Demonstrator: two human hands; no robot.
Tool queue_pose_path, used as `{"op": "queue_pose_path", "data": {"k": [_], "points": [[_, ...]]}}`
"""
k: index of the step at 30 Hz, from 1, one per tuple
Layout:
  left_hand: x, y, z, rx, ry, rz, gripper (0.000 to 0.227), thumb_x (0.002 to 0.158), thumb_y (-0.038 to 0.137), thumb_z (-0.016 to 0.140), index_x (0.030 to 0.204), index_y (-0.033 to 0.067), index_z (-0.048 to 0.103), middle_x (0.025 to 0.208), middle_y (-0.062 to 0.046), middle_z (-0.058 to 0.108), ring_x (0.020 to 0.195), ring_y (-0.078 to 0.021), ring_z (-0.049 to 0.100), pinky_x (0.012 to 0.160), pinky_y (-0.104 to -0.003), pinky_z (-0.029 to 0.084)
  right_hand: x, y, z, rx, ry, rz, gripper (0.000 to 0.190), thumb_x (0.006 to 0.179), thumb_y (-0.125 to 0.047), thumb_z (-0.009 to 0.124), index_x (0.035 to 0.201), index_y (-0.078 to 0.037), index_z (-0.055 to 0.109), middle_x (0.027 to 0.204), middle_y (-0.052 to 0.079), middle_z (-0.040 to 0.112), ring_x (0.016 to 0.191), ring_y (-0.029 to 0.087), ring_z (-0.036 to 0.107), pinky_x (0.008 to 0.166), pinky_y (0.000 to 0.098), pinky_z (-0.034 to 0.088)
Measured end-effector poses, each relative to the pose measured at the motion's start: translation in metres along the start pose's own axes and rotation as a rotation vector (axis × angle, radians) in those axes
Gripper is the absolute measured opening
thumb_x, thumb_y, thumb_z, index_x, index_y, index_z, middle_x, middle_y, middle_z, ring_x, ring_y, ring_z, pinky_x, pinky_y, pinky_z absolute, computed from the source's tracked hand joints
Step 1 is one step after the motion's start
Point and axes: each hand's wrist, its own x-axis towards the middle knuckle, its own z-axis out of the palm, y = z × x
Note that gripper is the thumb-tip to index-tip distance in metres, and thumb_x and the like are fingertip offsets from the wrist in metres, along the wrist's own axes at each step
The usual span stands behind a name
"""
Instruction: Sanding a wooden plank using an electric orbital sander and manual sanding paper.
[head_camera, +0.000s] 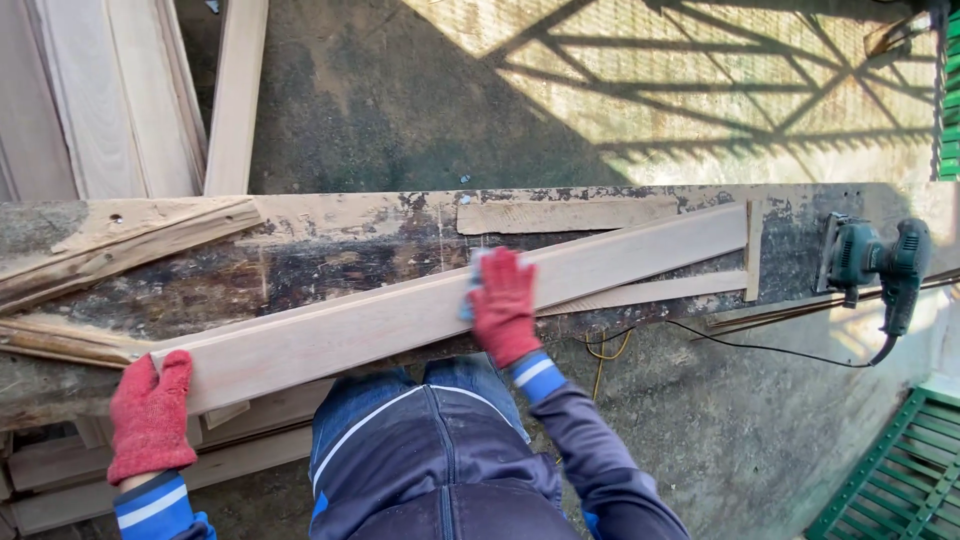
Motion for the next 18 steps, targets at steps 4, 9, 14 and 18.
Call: {"op": "queue_pose_path", "data": {"k": [4, 9, 14, 18], "points": [[0.024, -0.050, 0.045, -0.035, 0.272, 0.270, 0.039, 0.119, 0.020, 0.074, 0.132, -0.0164, 0.067, 0.117, -0.031, 0.067, 0.100, -0.0412, 0.063, 0.085, -0.050, 0.053, 0.008, -0.073, -0.040, 0.355, 0.094, -0.248, 0.066, 0.110, -0.052, 0.035, 0.167, -0.024, 0.018, 0.174, 0.000, 0.004, 0.163, 0.022, 0.001, 0.134, 0.0532, -0.005], [0.053, -0.086, 0.068, 0.782, 0.407, 0.097, 0.021, 0.102, 0.016, 0.075, 0.122, 0.0190, 0.078, 0.117, -0.015, 0.066, 0.088, -0.0251, 0.067, 0.070, -0.033, 0.059, -0.010, 0.057, -0.010, -0.032, 0.001, -0.088, 0.064, 0.112, -0.047, 0.028, 0.167, -0.020, 0.010, 0.173, 0.002, -0.005, 0.160, 0.020, -0.004, 0.131, 0.0462, -0.006], [0.004, 0.073, 0.034, 0.171, 0.679, 0.167, 0.023, 0.121, 0.013, 0.064, 0.107, -0.0037, 0.071, 0.111, -0.016, 0.065, 0.082, -0.0201, 0.063, 0.060, -0.026, 0.053, -0.030, 0.146, 0.000, 0.066, -0.132, 0.385, 0.065, 0.107, -0.045, 0.028, 0.165, -0.018, 0.017, 0.173, 0.008, 0.007, 0.159, 0.028, 0.003, 0.127, 0.0509, -0.004], [-0.015, 0.158, 0.122, 0.432, 0.492, 0.561, 0.046, 0.113, 0.015, 0.077, 0.153, -0.0038, 0.065, 0.174, -0.022, 0.029, 0.160, -0.0387, 0.011, 0.127, -0.057, -0.002, -0.025, 0.075, 0.016, -0.059, -0.106, 0.177, 0.069, 0.108, -0.042, 0.027, 0.166, -0.011, 0.008, 0.174, 0.011, -0.003, 0.160, 0.029, -0.005, 0.128, 0.0530, -0.010]]}}
